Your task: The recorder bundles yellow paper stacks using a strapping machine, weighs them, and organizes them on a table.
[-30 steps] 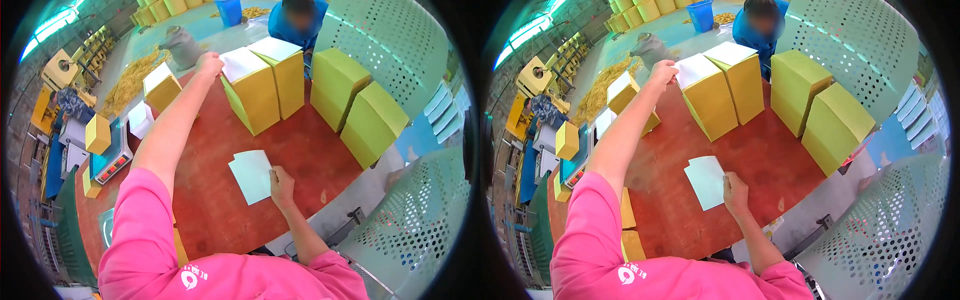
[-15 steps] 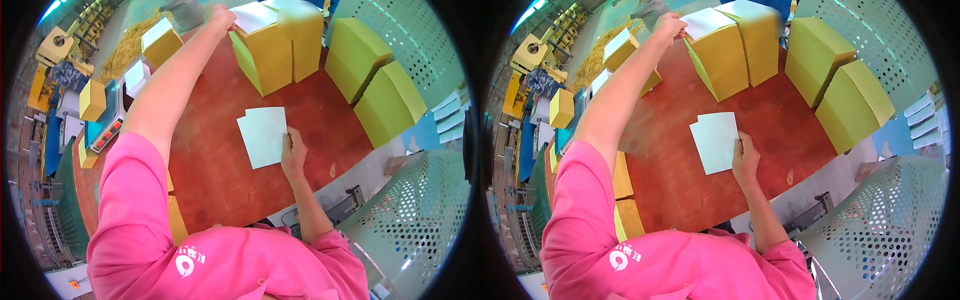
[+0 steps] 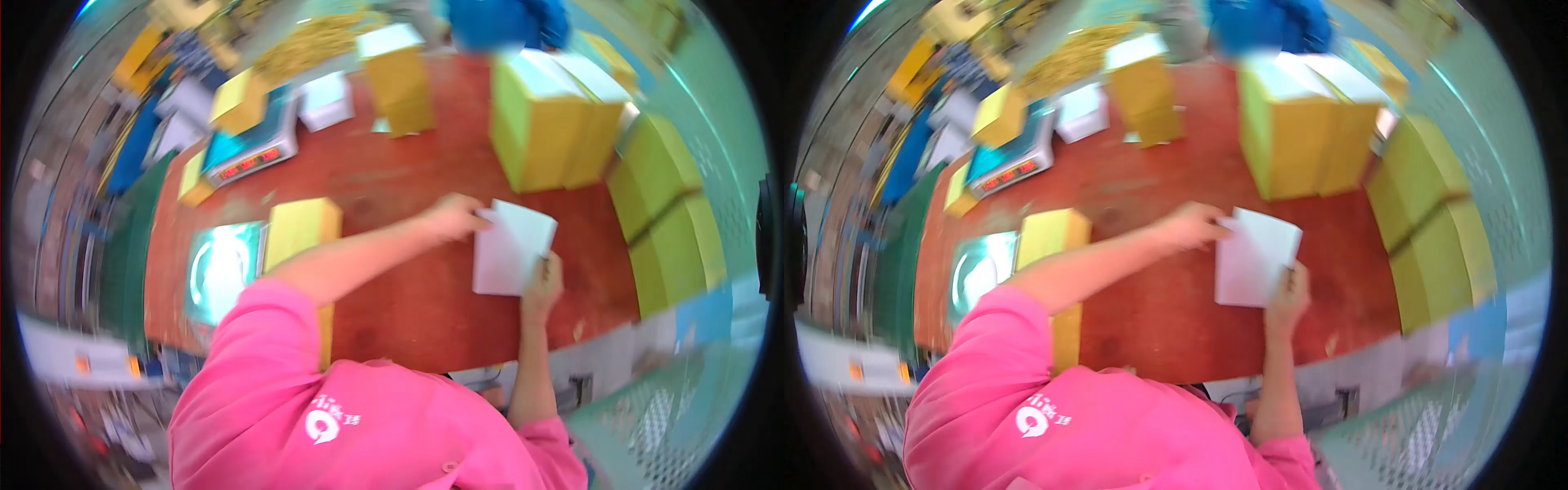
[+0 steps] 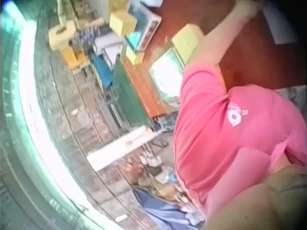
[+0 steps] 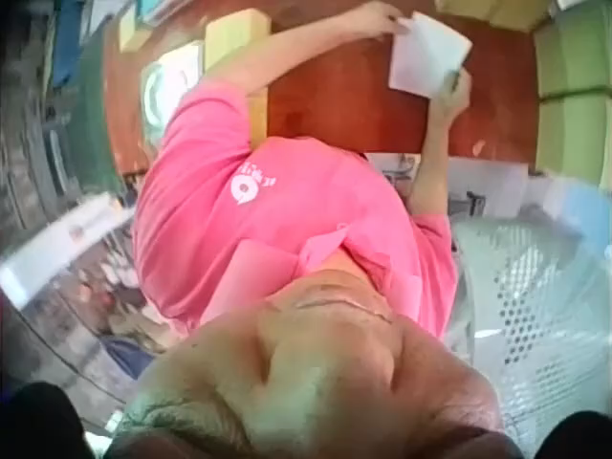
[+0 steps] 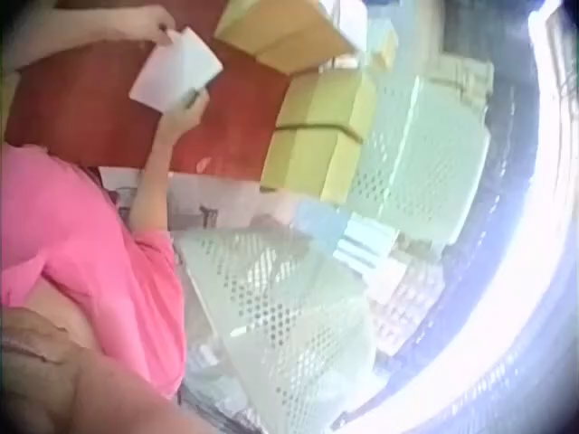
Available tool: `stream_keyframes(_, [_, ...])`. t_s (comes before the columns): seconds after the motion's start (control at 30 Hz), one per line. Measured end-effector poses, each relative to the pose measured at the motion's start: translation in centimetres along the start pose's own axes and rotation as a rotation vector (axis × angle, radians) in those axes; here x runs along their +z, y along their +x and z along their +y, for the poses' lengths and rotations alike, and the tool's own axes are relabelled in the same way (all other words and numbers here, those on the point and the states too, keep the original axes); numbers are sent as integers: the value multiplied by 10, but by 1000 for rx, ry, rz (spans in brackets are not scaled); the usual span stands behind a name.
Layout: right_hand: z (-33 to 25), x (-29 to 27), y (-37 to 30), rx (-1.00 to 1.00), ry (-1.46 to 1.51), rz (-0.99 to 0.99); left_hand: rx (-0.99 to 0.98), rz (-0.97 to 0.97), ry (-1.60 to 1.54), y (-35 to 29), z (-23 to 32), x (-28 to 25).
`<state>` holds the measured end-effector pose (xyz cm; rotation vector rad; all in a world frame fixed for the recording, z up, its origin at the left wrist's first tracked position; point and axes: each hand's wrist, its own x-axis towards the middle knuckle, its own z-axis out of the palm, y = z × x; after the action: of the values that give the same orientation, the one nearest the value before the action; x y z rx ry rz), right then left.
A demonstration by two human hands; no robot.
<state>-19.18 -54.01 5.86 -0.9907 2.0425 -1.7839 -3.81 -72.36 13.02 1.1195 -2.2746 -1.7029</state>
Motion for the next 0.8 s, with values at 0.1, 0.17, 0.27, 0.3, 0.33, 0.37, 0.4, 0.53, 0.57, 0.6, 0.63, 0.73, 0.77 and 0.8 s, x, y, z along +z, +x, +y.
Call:
stream_keyframes(0.1, [11,-8,1,26,96,11,328,360,319,-21,1,11])
stream_keyframes(0.17, [3,-9,4,26,76,-2,335,468,262,-53,5,-10])
stream_keyframes(0.27, [-1,-3,4,27,105,-44,166,453,4,-108,31,-56])
stream_keyframes(0.3, [-4,-3,5,10,104,-43,293,571,215,-114,17,-73])
stream_keyframes(0.33, [-2,-5,5,6,95,-20,198,554,183,-116,12,-86])
stream_keyframes(0.37, [-1,-4,4,-34,35,-42,291,661,404,-113,-6,-102])
stream_keyframes(0.4, [3,-6,6,-66,-39,-41,209,665,451,-113,-12,-115])
stream_keyframes(0.53, [-1,13,5,-79,-32,-86,20,719,917,-117,-51,-159])
stream_keyframes(0.57, [-7,15,4,-55,-21,-85,168,797,949,-117,-45,-156])
stream_keyframes(0.6, [-19,8,3,-52,-3,-63,254,786,954,-102,-14,-150])
stream_keyframes(0.63, [-19,5,4,-60,14,-48,378,810,957,-86,8,-145])
stream_keyframes(0.73, [-6,-1,4,-61,0,-6,681,777,849,-32,86,-121])
stream_keyframes(0.77, [-7,-2,3,-47,12,-18,784,755,804,-8,108,-116])
stream_keyframes(0.8, [-8,-1,2,-32,27,-33,882,732,759,16,129,-112])
